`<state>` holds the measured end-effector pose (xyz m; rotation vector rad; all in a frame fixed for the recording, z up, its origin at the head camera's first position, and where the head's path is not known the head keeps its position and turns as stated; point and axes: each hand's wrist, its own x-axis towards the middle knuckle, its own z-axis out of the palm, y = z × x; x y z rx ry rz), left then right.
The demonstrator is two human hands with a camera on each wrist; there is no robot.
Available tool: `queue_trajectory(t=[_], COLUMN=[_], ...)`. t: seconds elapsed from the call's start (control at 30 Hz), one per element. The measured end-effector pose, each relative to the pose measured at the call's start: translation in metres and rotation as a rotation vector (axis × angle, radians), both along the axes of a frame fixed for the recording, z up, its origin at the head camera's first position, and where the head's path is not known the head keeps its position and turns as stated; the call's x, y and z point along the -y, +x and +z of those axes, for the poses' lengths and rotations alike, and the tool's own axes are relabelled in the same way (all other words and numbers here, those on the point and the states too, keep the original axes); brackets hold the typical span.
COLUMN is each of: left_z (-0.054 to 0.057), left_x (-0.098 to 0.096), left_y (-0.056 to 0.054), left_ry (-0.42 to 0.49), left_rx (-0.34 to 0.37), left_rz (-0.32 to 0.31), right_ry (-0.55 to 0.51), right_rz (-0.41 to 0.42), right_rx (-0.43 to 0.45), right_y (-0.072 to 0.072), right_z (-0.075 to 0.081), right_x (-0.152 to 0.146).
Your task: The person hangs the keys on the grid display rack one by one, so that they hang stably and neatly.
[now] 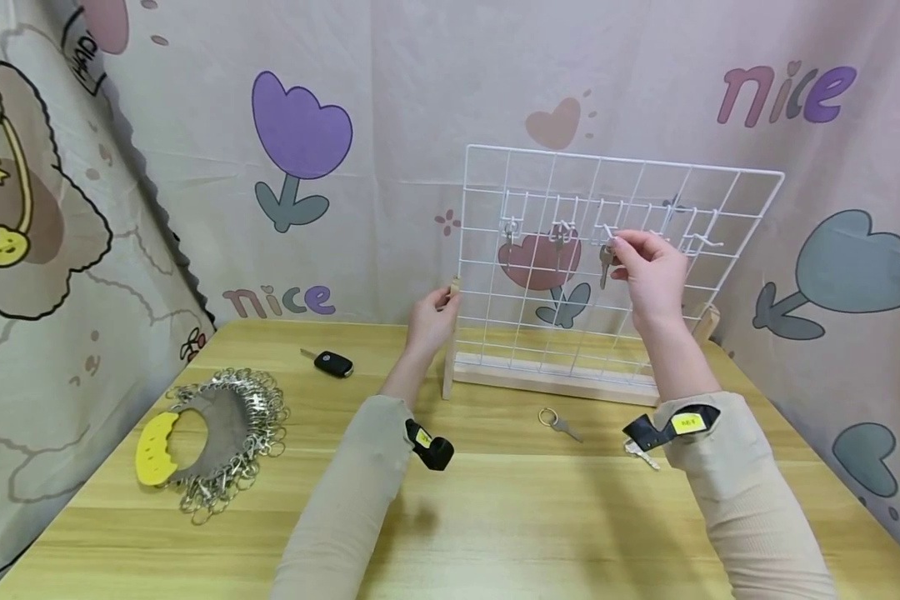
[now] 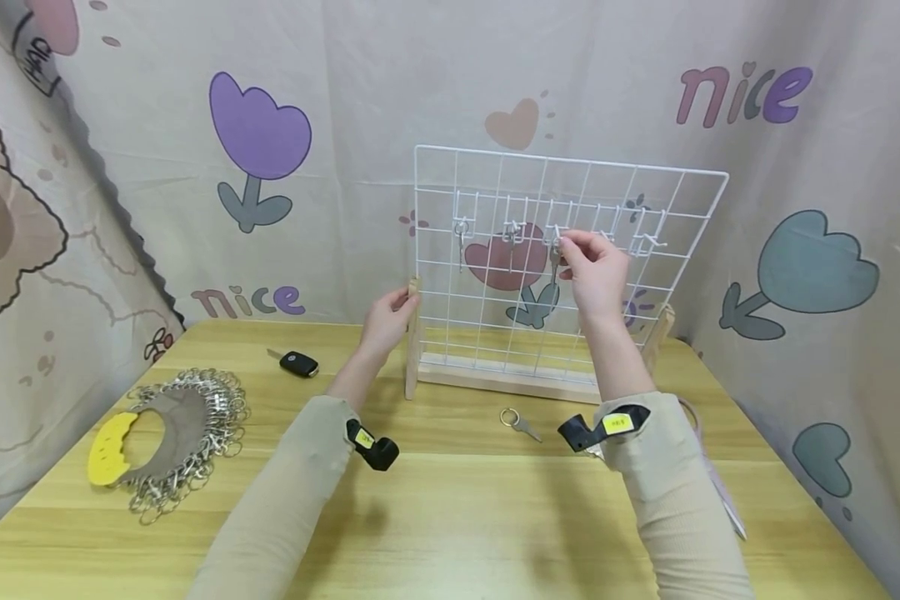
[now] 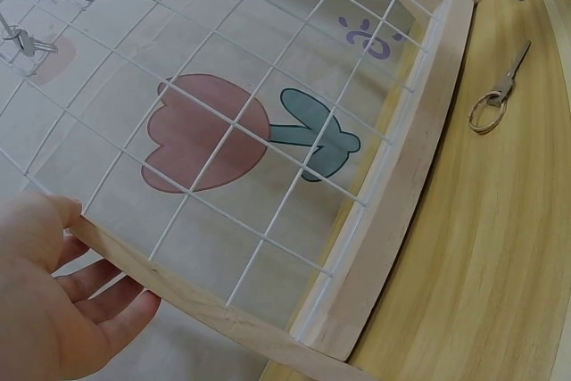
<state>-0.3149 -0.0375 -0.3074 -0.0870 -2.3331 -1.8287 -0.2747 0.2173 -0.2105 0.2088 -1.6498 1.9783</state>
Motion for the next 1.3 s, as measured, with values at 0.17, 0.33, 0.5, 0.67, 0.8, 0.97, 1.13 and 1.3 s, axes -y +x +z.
queue_trajectory(t=[0.17, 0.33, 0.5, 0.67, 0.8, 0.97, 1.13, 1.3], left_z=[0.001, 0.001, 0.0, -0.002, -0.002, -0.001, 0.0, 0.0], left_x=[-0.001, -0.001, 0.0, 0.001, 0.001, 0.001, 0.001, 0.001], left_y=[0.001, 0.001, 0.0, -0.001, -0.001, 0.0, 0.0, 0.0], left_ry=[0.009, 0.015, 0.012, 0.008, 0.01, 0.01, 0.009, 0.0], left_rx=[0.006, 0.004, -0.002, 0.003, 0.014, 0.023, 0.022, 0.014], left_rz=[-0.005, -0.003, 0.002, 0.003, 0.004, 0.009, 0.004, 0.001], right_ry=[-0.002, 0.04, 0.198, 0.382, 0.41, 0.44, 0.494, 0.569], right_rz=[0.021, 0.031, 0.027, 0.062, 0.134, 0.191, 0.23, 0.26], right_rx=[0.03, 0.101, 0.187, 0.262, 0.311, 0.385, 0.452, 0.487], right_y=[0.0, 0.002, 0.005, 0.01, 0.014, 0.018, 0.02, 0.018], right_z=[-0.004, -0.017, -0.045, -0.083, -0.108, -0.13, -0.147, -0.164], right_x=[-0.003, -0.01, -0.021, -0.031, -0.036, -0.036, -0.031, -0.027])
